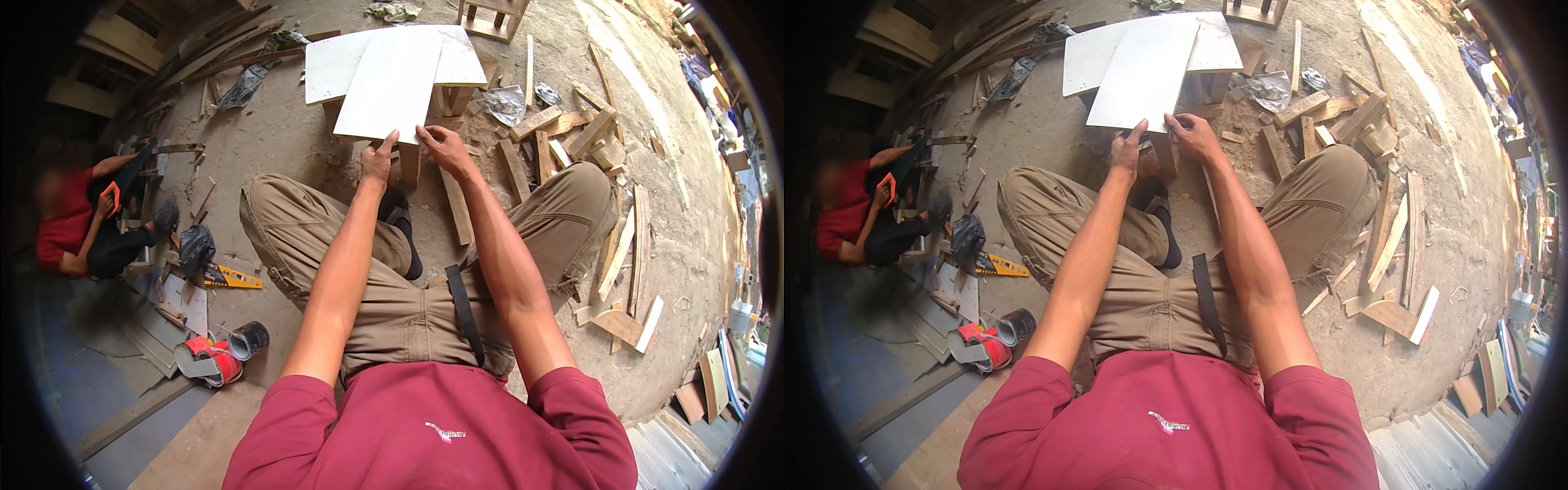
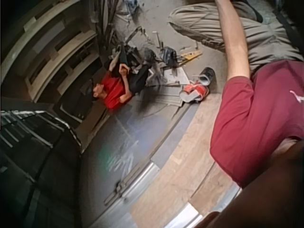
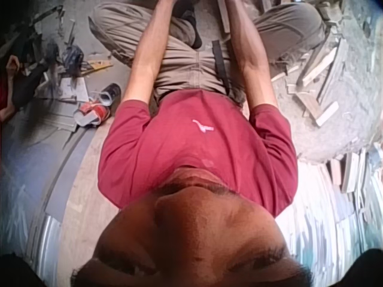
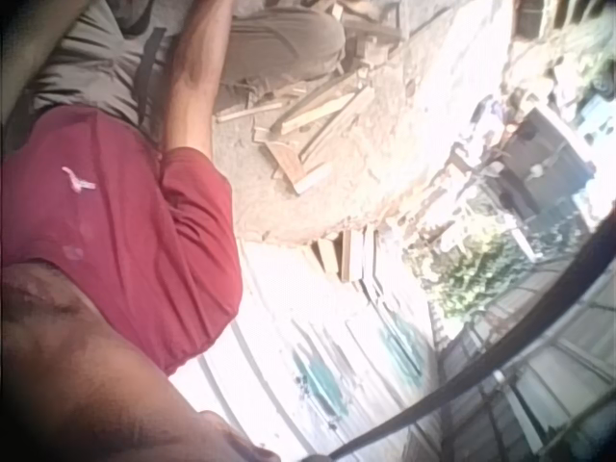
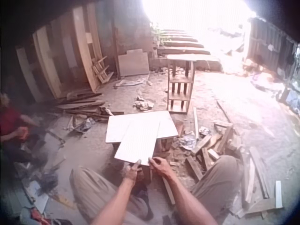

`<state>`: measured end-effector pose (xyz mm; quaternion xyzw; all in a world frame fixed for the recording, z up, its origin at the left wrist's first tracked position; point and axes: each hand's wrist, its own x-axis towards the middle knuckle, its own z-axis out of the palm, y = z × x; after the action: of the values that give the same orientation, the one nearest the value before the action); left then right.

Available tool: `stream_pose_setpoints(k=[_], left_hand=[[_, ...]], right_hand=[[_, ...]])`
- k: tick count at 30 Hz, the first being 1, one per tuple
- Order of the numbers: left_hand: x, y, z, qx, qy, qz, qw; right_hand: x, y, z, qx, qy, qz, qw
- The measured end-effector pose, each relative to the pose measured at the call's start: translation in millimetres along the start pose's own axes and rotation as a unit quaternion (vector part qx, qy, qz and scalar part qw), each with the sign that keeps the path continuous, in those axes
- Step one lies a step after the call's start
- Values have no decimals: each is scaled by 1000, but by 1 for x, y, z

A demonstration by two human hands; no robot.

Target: The person sits on the ground and handles white rectangular boards and small wooden blocks. They repeatedly pick up, align, and place the boards and blocks together, appearing to assemble or test-fit components.

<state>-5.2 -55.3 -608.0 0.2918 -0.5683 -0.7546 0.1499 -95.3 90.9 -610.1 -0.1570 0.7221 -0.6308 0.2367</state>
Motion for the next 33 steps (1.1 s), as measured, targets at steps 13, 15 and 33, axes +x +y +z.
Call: stream_pose_setpoints(k=[13, 15, 33], left_hand=[[11, -20, 2, 7, 16, 25, 1000], [12, -22, 1, 23, 23, 27, 999], [1, -11, -7, 81, -151, 58, 983]], right_hand=[[4, 1, 0, 29, 2, -1, 1000], [3, -1, 0, 24, 5, -3, 1000], [5, 4, -6, 19, 10, 5, 1000]])
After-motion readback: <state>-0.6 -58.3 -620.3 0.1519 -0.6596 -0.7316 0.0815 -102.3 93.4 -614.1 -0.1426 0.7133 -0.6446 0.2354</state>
